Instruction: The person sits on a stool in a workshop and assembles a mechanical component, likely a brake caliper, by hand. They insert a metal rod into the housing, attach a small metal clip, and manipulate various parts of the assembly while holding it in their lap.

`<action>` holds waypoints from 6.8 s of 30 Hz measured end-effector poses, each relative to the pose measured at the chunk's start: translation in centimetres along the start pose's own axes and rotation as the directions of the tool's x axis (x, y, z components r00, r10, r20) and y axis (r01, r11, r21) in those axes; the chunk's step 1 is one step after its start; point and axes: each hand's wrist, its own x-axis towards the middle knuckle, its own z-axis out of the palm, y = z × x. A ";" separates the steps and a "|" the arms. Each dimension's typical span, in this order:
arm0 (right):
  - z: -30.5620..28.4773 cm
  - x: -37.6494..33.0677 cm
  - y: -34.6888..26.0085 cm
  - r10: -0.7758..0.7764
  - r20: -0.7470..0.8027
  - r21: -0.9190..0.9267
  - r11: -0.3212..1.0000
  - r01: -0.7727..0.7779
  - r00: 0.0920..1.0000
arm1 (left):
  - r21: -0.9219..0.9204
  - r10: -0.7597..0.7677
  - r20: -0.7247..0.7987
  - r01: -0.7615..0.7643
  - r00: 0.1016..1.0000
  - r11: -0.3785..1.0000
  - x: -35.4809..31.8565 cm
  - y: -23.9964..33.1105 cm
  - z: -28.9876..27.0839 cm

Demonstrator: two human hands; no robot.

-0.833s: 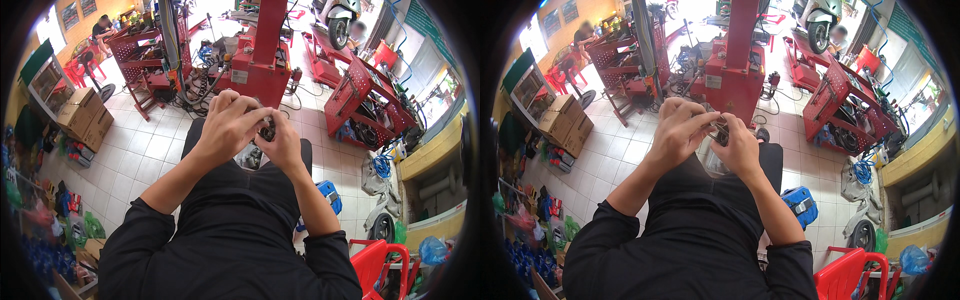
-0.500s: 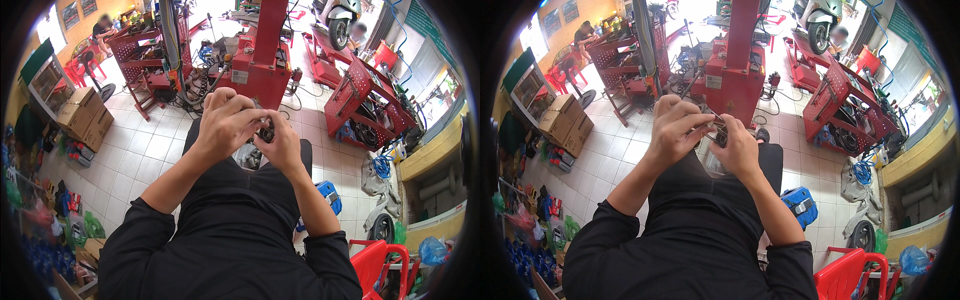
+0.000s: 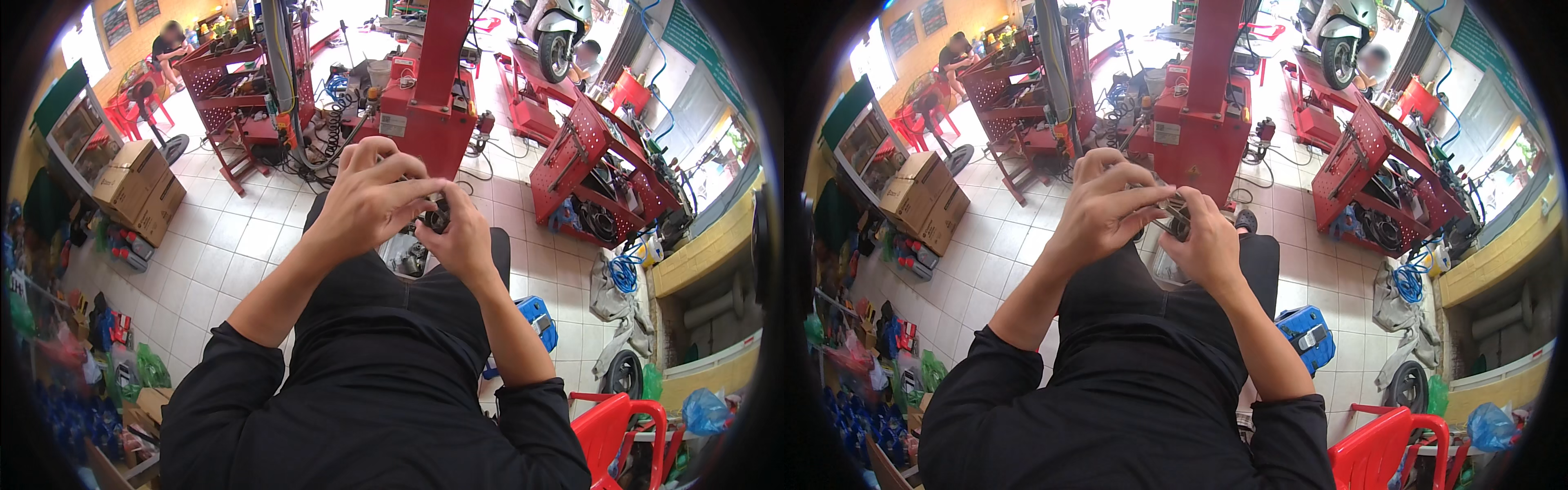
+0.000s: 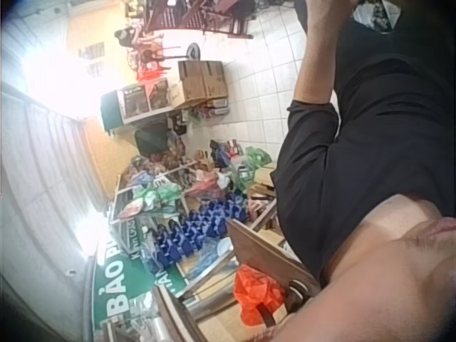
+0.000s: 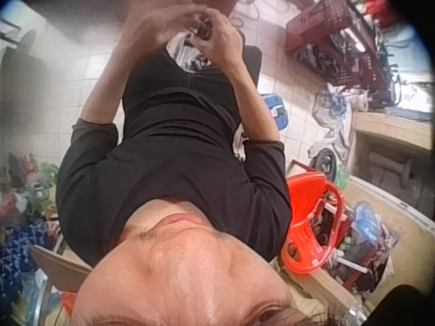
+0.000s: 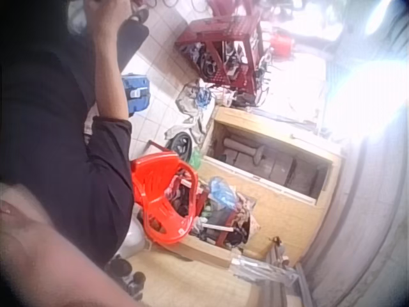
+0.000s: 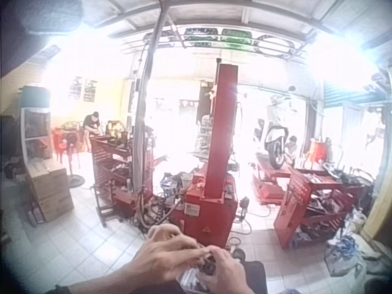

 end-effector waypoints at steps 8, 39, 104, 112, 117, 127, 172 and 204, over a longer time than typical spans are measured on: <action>-0.9 0.1 0.0 0.000 0.011 0.412 0.911 -0.004 1.000 | -0.414 -0.189 -0.195 0.093 0.963 0.905 0.4 -0.1 -1.1; -0.7 -0.7 0.8 -0.204 -0.022 0.499 0.846 0.188 0.979 | -0.655 0.049 0.000 -0.037 0.999 0.755 0.1 1.7 0.4; -4.5 0.7 -0.1 -0.360 -0.159 0.073 0.924 0.375 0.919 | -0.822 -0.412 0.390 0.513 0.824 0.247 -1.0 1.2 3.0; -3.7 0.5 0.6 -0.289 -0.190 0.105 0.944 0.312 0.939 | -0.846 -0.391 0.408 0.503 0.825 0.177 -1.2 1.0 3.5; -3.6 0.4 0.8 -0.264 -0.200 0.124 0.948 0.292 0.943 | -0.874 -0.362 0.385 0.461 0.849 0.151 -1.4 1.0 3.7; -3.2 0.5 1.5 -0.348 -0.256 0.003 0.933 0.361 0.902 | -0.876 -0.351 0.385 0.457 0.854 0.153 -1.3 1.3 3.7; -3.0 0.4 1.4 -0.272 -0.224 0.104 0.948 0.301 0.936 | -0.864 -0.367 0.304 0.416 0.879 0.282 -1.4 1.3 3.8; -1.8 1.4 3.7 -0.278 -0.251 -0.028 0.959 0.280 0.927 | -0.833 -0.405 0.386 0.502 0.829 0.234 -1.4 -1.1 7.0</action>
